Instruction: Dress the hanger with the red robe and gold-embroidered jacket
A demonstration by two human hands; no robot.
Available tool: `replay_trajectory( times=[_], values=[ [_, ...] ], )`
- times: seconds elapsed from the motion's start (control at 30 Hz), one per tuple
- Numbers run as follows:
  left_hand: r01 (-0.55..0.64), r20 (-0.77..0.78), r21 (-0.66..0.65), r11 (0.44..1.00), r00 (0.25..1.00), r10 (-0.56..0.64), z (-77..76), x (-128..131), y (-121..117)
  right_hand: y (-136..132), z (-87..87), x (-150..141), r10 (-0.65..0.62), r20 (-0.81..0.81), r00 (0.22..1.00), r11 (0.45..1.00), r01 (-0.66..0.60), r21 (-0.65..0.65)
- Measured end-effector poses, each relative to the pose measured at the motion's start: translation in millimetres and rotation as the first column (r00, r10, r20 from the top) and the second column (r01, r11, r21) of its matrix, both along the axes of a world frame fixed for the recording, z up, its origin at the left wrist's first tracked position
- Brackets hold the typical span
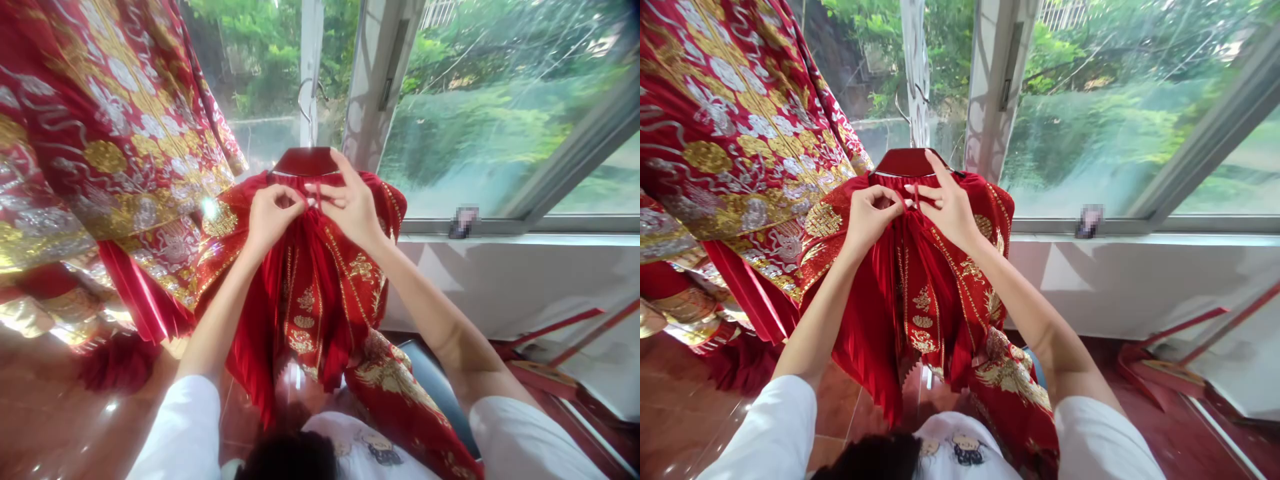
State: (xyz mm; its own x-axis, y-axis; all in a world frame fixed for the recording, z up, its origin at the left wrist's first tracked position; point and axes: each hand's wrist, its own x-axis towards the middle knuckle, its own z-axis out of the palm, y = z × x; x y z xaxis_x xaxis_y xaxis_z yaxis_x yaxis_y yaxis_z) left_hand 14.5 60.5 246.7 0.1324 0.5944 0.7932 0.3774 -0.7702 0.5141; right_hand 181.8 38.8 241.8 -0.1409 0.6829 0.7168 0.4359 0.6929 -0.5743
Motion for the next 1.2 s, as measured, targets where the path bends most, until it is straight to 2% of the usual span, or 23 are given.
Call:
replay_trajectory(
  times=[0.07,0.2,0.33,0.4,0.53,0.73,0.8,0.9,0.97,1.0,1.07,1.13,1.2],
  values=[
    [0.034,-0.014,-0.047,0.998,0.999,-0.035,-2.9,0.0,7.2,2.9,-7.6,-3.0,-0.106,0.114,0.988,0.994,0.104,0.023],
    [0.016,-0.131,-0.009,1.0,0.991,-0.017,-7.2,-6.3,19.8,4.7,-15.0,-10.8,-0.238,0.229,0.944,0.971,0.226,0.077],
    [0.092,-0.109,0.02,0.996,0.99,-0.089,-10.9,-10.3,24.9,9.9,-14.7,-15.2,-0.231,0.279,0.932,0.972,0.208,0.107],
    [0.05,-0.12,0.051,0.997,0.992,-0.043,-12.1,-11.2,22.6,15.1,-15.1,-13.8,-0.213,0.285,0.935,0.973,0.176,0.148],
    [-0.057,-0.266,0.186,0.981,0.958,0.106,-14.2,-12.8,12.6,26.7,-18.3,-8.3,-0.21,0.289,0.934,0.965,0.152,0.212],
    [-0.076,-0.302,0.263,0.962,0.94,0.157,-17.2,-12.4,1.0,28.9,-20.8,-7.9,-0.225,0.279,0.934,0.948,0.143,0.284],
    [-0.172,-0.301,0.324,0.93,0.914,0.274,-15.5,-15.6,-3.6,23.9,-20.3,-6.0,-0.25,0.262,0.932,0.939,0.167,0.302],
    [-0.354,-0.315,0.455,0.817,0.794,0.519,-12.4,-28.2,-10.2,15.1,-20.7,2.9,-0.32,0.245,0.915,0.928,0.25,0.278],
    [-0.417,-0.305,0.498,0.76,0.736,0.604,-12.8,-38.0,-12.5,10.3,-22.1,9.6,-0.361,0.214,0.908,0.919,0.307,0.246],
    [-0.425,-0.295,0.496,0.757,0.737,0.608,-14.0,-41.6,-12.9,8.5,-22.8,11.8,-0.372,0.197,0.907,0.917,0.326,0.229],
    [-0.395,-0.265,0.441,0.806,0.801,0.537,-17.5,-44.1,-13.2,6.1,-23.3,12.1,-0.371,0.158,0.915,0.92,0.339,0.198],
    [-0.314,-0.198,0.309,0.898,0.902,0.383,-20.5,-39.9,-13.9,4.9,-21.8,7.5,-0.325,0.111,0.939,0.936,0.304,0.176],
    [-0.193,-0.096,0.135,0.972,0.974,0.207,-20.9,-32.1,-15.2,4.7,-18.8,0.6,-0.238,0.053,0.97,0.961,0.228,0.155]
  ],
)
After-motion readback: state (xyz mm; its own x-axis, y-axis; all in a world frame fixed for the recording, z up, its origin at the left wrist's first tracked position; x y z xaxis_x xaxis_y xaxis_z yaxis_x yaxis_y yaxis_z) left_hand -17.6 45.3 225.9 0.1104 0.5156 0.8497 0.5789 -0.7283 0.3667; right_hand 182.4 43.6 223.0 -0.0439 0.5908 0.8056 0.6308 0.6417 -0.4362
